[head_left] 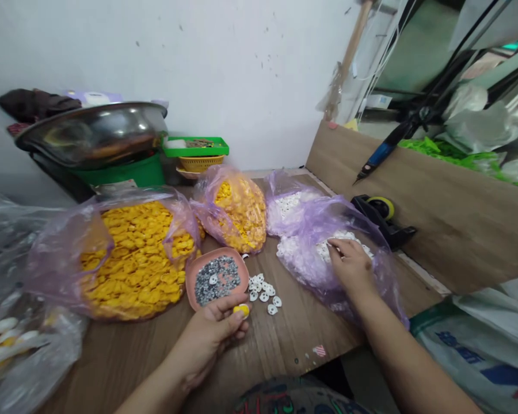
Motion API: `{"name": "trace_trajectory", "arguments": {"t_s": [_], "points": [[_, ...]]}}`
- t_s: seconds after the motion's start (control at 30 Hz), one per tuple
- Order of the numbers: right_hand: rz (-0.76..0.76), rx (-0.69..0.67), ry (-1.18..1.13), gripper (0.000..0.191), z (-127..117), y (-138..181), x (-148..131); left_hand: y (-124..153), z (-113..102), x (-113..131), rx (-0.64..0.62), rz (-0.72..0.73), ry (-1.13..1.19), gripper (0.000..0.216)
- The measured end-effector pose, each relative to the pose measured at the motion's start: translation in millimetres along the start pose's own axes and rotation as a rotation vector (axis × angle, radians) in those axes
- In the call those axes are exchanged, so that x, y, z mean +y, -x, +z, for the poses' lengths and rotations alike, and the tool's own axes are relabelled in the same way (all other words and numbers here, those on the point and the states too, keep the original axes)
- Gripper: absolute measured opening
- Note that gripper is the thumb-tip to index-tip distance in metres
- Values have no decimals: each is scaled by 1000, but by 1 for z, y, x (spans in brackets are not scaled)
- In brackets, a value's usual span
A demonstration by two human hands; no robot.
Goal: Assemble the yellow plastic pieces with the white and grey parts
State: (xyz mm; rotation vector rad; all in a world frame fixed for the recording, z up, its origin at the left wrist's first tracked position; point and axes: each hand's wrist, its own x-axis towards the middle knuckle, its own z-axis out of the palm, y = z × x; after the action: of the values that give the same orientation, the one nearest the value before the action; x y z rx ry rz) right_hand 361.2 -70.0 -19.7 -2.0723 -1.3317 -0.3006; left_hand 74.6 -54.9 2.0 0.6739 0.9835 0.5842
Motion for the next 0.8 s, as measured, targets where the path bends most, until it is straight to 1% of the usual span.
{"name": "trace_trajectory", "arguments": {"t_s": [0.07, 0.17, 0.23, 0.3, 0.37, 0.43, 0.47, 0.57, 0.6, 0.63, 0.67, 0.73, 0.77, 0.8], "points": [[18, 44, -53, 22, 4, -1, 0, 0, 4, -2, -27, -20, 2, 39], [106, 20, -26, 26, 7, -1, 0, -1, 6, -6, -48, -14, 4, 35], [133, 16, -18, 25, 6, 2, -3, -4, 7, -9, -44, -7, 18, 35], [85, 59, -54, 23, 5, 8, -10, -7, 7, -13, -33, 9, 44, 37], [-41, 117, -117, 22, 3, 10, -17, -10, 8, -16, -24, 33, 70, 40], [-146, 129, -143, 23, 3, 7, -22, -12, 9, -19, -29, 48, 88, 39], [-139, 115, -124, 25, 4, 3, -23, -12, 9, -20, -32, 52, 93, 39], [-33, 122, -110, 26, 5, -3, -27, -13, 9, -21, -23, 58, 96, 38], [-45, 127, -146, 25, 5, 0, -32, -14, 9, -21, -16, 67, 101, 38], [-95, 117, -206, 25, 4, 5, -39, -14, 8, -21, -8, 80, 112, 38], [-183, 50, -283, 26, 3, 14, -49, -14, 8, -21, -2, 95, 131, 38], [-401, -198, -464, 33, -1, 35, -72, -14, 7, -20, 3, 118, 179, 39], [-475, -339, -545, 36, -3, 44, -82, -14, 6, -19, -1, 123, 201, 39], [-517, -432, -610, 36, -5, 53, -92, -13, 6, -19, -7, 124, 220, 40]]}}
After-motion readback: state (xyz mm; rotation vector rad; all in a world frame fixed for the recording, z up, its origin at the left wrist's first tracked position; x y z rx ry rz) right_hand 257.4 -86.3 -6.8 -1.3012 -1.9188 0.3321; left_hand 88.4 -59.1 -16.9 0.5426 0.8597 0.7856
